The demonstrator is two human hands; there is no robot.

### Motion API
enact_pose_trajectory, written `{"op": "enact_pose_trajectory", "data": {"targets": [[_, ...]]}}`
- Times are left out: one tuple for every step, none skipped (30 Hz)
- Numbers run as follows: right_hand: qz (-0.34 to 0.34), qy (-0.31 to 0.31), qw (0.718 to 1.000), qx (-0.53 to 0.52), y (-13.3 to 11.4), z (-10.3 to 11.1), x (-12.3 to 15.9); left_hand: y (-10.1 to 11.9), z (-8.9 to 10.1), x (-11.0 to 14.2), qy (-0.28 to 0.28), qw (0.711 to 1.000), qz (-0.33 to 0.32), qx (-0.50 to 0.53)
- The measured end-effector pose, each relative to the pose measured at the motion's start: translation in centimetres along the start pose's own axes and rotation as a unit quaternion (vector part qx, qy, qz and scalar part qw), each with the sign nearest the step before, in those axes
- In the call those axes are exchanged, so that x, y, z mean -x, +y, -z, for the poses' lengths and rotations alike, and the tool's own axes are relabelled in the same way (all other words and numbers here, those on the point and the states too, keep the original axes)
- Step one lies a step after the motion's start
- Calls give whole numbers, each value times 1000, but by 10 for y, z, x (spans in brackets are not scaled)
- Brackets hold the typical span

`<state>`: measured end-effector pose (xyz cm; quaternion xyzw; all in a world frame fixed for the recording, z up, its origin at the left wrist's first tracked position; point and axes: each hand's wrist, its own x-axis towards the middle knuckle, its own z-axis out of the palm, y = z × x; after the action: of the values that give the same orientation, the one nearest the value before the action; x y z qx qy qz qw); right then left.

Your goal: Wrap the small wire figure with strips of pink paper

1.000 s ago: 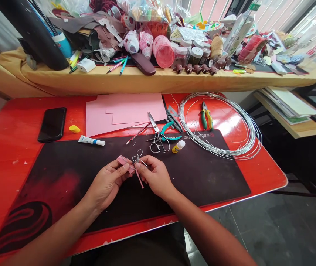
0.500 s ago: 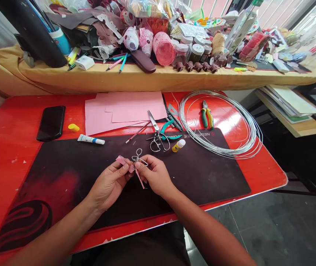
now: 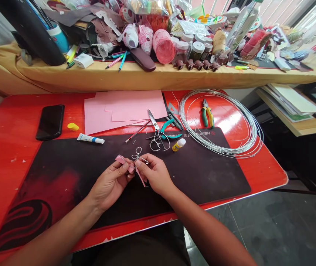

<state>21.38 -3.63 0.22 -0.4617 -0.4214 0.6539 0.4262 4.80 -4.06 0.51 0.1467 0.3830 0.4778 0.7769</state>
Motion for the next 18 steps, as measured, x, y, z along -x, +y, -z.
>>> {"op": "enact_pose_trajectory", "data": {"targets": [[-1, -1, 1000, -1, 0, 0, 0, 0, 0, 0, -2, 1000, -1, 0], [-2, -2, 1000, -3, 0, 0, 0, 0, 0, 0, -4, 1000, -1, 0], [-3, -2, 1000, -5, 0, 0, 0, -1, 0, 0, -5, 1000, -3, 0], [-3, -2, 1000, -7, 0, 0, 0, -1, 0, 0, -6, 1000, -4, 0], [-3, -3, 1000, -9, 0, 0, 0, -1, 0, 0, -7, 1000, -6, -1], [-1, -3, 1000, -11, 0, 0, -1, -1, 0, 0, -6, 1000, -8, -2], [0, -3, 1000, -12, 0, 1, -1, -1, -1, 0, -5, 1000, -9, -3], [0, -3, 1000, -12, 1, 1, -1, -1, -1, 0, -4, 1000, -10, -5], [1, -2, 1000, -11, 1, 1, 0, -1, -1, 1, -3, 1000, -11, -8], [1, -1, 1000, -10, 2, 1, 0, -1, -1, 1, -3, 1000, -11, -12], [1, 0, 1000, -9, 2, 1, 0, 0, -1, 2, -2, 1000, -12, -17], [2, 2, 1000, -9, 2, 1, 0, 1, -1, 2, -3, 1000, -13, -20], [3, 3, 1000, -9, 2, 1, 0, 1, -1, 3, -5, 1000, -13, -24], [4, 4, 1000, -8, 2, 1, 0, 2, -2, 3, -8, 1000, -14, -27], [6, 5, 1000, -7, 3, 1, 0, 3, -2, 4, -11, 999, -15, -30], [6, 5, 1000, -6, 3, 1, 0, 4, -2, 5, -13, 999, -16, -34], [6, 5, 1000, -5, 3, 1, 0, 4, -2, 5, -14, 999, -18, -40], [6, 5, 1000, -4, 3, 1, 0, 4, -3, 6, -12, 999, -21, -46]]}}
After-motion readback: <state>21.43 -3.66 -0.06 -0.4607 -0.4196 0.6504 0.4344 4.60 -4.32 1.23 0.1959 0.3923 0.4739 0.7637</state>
